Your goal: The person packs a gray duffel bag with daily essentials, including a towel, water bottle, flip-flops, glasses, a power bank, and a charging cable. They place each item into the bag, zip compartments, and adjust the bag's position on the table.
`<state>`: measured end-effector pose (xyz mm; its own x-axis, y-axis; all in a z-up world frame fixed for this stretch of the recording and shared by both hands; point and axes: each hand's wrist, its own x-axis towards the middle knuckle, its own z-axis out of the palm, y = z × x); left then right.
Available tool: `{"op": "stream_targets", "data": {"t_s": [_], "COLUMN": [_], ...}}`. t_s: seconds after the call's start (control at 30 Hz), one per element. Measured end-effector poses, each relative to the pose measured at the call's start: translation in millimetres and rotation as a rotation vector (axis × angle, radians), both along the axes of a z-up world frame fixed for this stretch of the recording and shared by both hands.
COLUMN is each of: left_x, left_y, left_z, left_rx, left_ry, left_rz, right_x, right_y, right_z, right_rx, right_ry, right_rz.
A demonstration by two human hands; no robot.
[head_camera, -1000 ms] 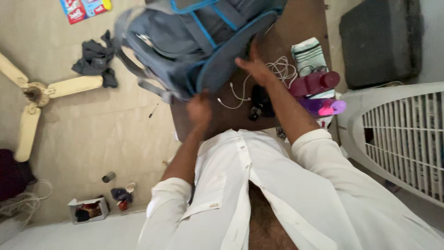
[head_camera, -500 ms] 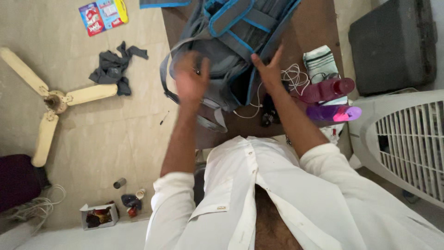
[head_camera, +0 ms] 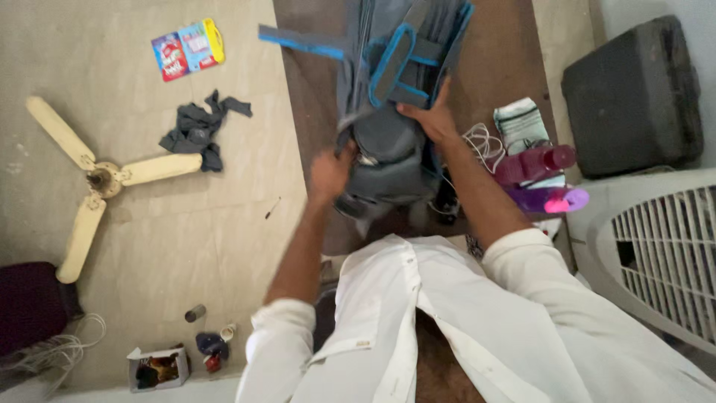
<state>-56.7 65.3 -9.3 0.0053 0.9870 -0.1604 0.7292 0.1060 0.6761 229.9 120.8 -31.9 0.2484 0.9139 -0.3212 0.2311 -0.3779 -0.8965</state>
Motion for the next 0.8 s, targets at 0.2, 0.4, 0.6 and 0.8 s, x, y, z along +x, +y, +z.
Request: {"op": "stream_targets", "data": {"t_s": [0.2,0.4,0.6,0.8], "left_x": [17,-2,-59,-47], "left_y": [-38,-4,33,25], "left_z": [19,15,30,38], "left_rx": [-0.037,0.399,0.113,0.231], "left_ry": [0.021,-0.389,-1.566,-1.46], "left_rz": [0.054,0.239,0.618,0.74], "right_x": [1,0,53,74], "right_y": [-16,-11,-12,-42], "right_z": [29,24,-22,-12], "right_rx": [0.5,0.545,0.414,0.017], "right_ry": [-0.452,-0.866,0.33,0.428], "right_rz": [0.168,0.338,-0.644,-0.786]}}
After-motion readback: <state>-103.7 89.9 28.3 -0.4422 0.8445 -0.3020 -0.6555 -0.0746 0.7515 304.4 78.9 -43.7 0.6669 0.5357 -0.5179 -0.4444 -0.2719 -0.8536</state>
